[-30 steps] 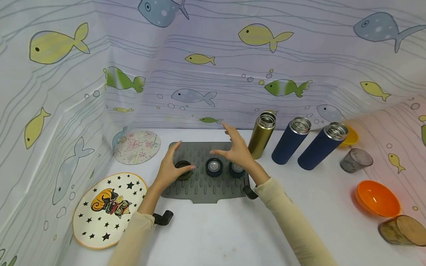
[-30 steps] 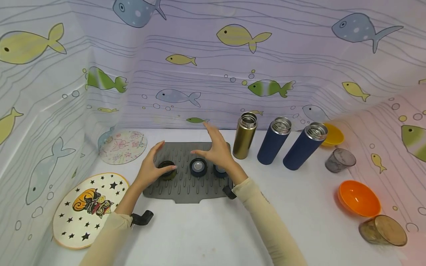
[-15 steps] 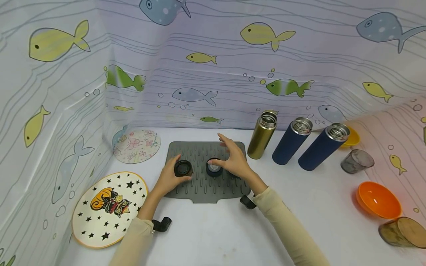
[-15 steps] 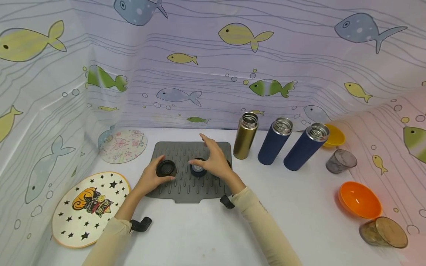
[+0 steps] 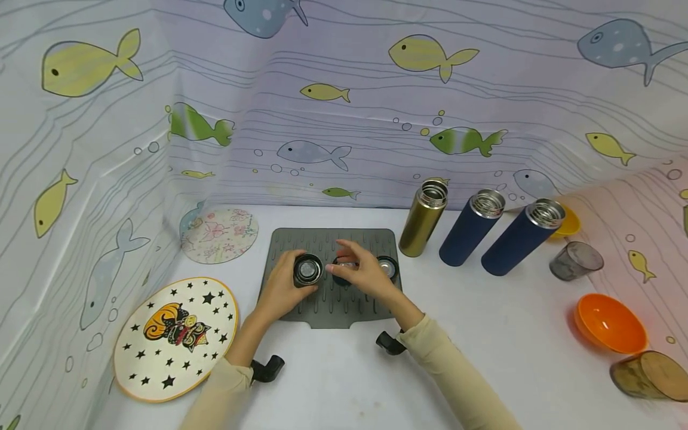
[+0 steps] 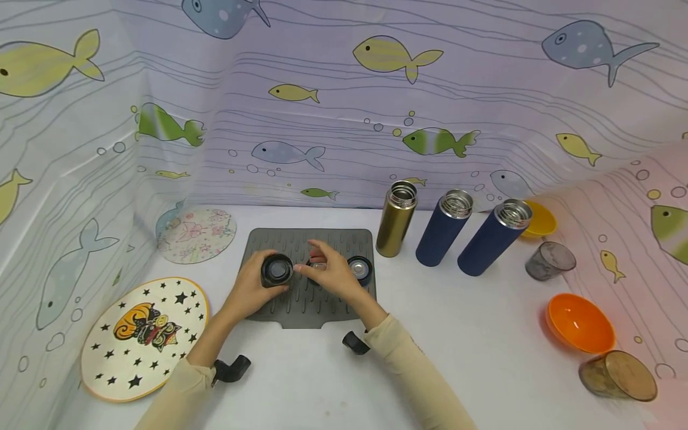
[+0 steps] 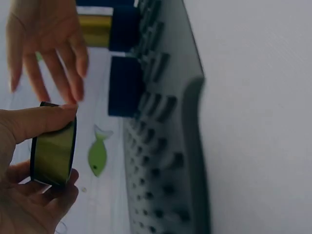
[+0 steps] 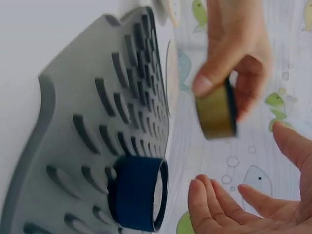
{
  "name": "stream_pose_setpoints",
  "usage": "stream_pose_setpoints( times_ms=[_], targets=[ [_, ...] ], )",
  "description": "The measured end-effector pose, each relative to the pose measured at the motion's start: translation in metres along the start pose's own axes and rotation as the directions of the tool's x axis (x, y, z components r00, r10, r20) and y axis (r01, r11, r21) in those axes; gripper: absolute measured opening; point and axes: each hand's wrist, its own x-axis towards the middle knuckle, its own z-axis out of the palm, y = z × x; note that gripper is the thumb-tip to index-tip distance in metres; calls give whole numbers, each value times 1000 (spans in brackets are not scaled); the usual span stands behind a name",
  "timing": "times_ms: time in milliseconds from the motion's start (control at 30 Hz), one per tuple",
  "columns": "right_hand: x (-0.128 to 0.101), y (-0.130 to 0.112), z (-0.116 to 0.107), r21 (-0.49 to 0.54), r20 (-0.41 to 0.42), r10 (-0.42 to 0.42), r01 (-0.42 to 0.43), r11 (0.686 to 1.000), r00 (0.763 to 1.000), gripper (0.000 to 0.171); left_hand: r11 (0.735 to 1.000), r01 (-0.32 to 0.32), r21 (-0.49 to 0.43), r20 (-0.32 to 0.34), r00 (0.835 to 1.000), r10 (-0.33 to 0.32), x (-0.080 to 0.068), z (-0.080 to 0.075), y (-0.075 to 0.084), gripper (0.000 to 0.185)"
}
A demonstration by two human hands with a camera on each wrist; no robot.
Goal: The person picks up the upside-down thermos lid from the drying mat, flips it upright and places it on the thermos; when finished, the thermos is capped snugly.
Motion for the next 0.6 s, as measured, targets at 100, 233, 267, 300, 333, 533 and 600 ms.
stream_pose_setpoints(
  times_ms=[100,233,267,300,333,533,600],
  targets=[
    [-3,-1,1,31,42,44,-45,998,998,63,999,-41,-1,-6,999,41,0,0,14,80],
    [-6,1,1,110,92,78,-88,990,993,59,995,-102,-11,-9,995,102,-2,2,28,80],
    [-7,2,0,131,101,86,-99,986,991,58,993,-117,-14,-10,993,116,-3,2,31,79],
    [-8,2,0,154,113,93,-110,982,989,58,991,-129,-18,-11,992,129,-3,2,34,79],
    [-9,2,0,182,125,98,-120,976,987,57,990,-141,-23,-12,990,141,-4,2,36,78],
    [-15,3,-5,333,179,97,-153,931,979,49,981,-191,-29,-5,982,191,-5,4,48,75],
    [-18,2,-7,378,180,99,-162,912,979,48,979,-201,-31,5,980,201,-5,5,49,74]
  ],
)
